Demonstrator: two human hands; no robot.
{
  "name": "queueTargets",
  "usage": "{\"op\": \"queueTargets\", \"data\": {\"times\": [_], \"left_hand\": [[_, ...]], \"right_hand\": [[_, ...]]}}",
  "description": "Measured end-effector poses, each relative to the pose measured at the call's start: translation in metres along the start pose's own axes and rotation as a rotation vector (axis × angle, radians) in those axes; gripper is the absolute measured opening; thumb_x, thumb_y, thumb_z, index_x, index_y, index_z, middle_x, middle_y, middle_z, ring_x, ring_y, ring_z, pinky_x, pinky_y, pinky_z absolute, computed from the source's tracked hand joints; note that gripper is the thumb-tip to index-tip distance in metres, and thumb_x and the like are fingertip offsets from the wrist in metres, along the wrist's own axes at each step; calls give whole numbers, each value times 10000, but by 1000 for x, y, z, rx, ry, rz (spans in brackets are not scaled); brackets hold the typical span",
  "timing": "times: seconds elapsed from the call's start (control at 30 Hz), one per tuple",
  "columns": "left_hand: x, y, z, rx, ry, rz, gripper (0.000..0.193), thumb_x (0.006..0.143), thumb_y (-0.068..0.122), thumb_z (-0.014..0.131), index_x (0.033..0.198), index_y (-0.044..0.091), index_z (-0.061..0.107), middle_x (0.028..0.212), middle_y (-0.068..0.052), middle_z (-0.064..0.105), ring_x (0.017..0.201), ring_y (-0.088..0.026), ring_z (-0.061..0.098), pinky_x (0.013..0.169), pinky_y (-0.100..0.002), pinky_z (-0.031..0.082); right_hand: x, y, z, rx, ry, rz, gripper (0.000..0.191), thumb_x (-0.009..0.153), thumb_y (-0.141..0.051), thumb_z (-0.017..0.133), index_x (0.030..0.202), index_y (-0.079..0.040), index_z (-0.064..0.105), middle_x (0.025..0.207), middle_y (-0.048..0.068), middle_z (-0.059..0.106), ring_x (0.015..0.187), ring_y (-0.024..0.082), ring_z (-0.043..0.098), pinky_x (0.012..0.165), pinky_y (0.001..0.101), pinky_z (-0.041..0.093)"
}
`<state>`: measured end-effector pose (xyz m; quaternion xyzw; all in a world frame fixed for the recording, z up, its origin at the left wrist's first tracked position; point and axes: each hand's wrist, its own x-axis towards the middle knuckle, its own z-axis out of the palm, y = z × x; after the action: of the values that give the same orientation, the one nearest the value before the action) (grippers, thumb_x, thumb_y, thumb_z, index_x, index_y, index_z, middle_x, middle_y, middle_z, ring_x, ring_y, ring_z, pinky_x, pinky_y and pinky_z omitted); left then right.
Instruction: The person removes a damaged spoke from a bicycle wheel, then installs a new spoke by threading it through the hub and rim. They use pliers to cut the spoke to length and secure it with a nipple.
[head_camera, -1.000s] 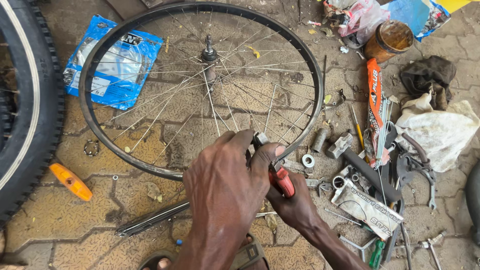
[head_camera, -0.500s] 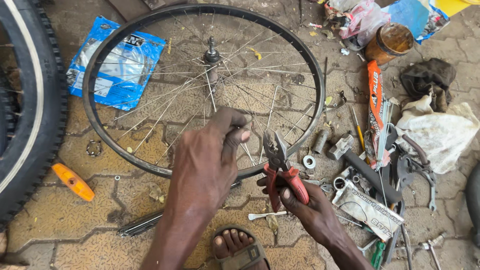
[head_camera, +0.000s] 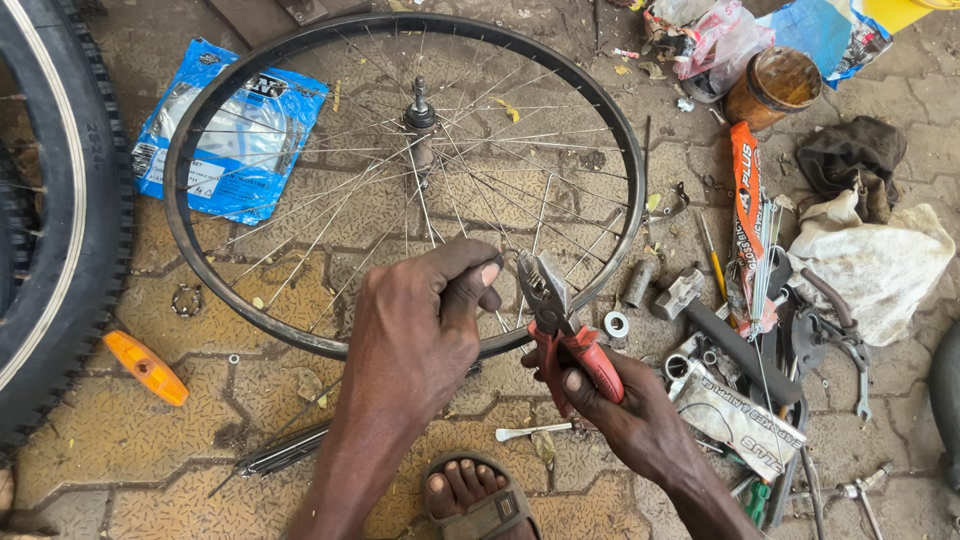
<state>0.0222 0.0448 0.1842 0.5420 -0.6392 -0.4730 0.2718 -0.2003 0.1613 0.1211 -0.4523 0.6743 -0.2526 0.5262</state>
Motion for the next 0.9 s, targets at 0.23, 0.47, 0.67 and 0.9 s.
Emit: {"op": "queueTargets", "data": {"times": [0.23, 0.47, 0.67, 0.9], "left_hand": [[1, 0, -1, 9, -72, -46, 193, 951, 109, 605, 978, 143, 793, 741, -71, 803, 596, -139, 754, 518, -351, 578], [0, -4, 1, 62, -54, -27, 196, 941, 109, 625, 1044, 138, 790, 772, -82, 794, 529, -148, 721, 461, -336, 572], [-1, -5, 4, 90, 15, 73, 226, 907, 107, 664, 1100, 96, 781, 839, -115, 790, 508, -135, 708, 452, -293, 589], [-3, 16, 4, 364, -99, 19, 587, 834, 623, 623, 1072, 98, 736, 679, -121, 708, 524, -220, 663, 455, -407, 552]], "right_hand": [[-3, -5, -3, 166, -178, -51, 560, 893, -398, 657, 1293, -7, 696, 1152, 130, 806, 1093, 256, 749, 987, 433, 576], [-3, -10, -1, 143, -172, 67, 599, 868, -455, 651, 1285, -29, 713, 1100, 125, 816, 1064, 272, 759, 1007, 467, 569], [-5, -11, 1, 145, -170, 62, 620, 861, -483, 629, 1299, -50, 702, 901, 91, 773, 855, 218, 744, 873, 398, 617], [2, 8, 18, 302, -147, 58, 461, 864, -408, 738, 1072, -9, 637, 738, 30, 571, 635, 151, 519, 560, 330, 464]]}}
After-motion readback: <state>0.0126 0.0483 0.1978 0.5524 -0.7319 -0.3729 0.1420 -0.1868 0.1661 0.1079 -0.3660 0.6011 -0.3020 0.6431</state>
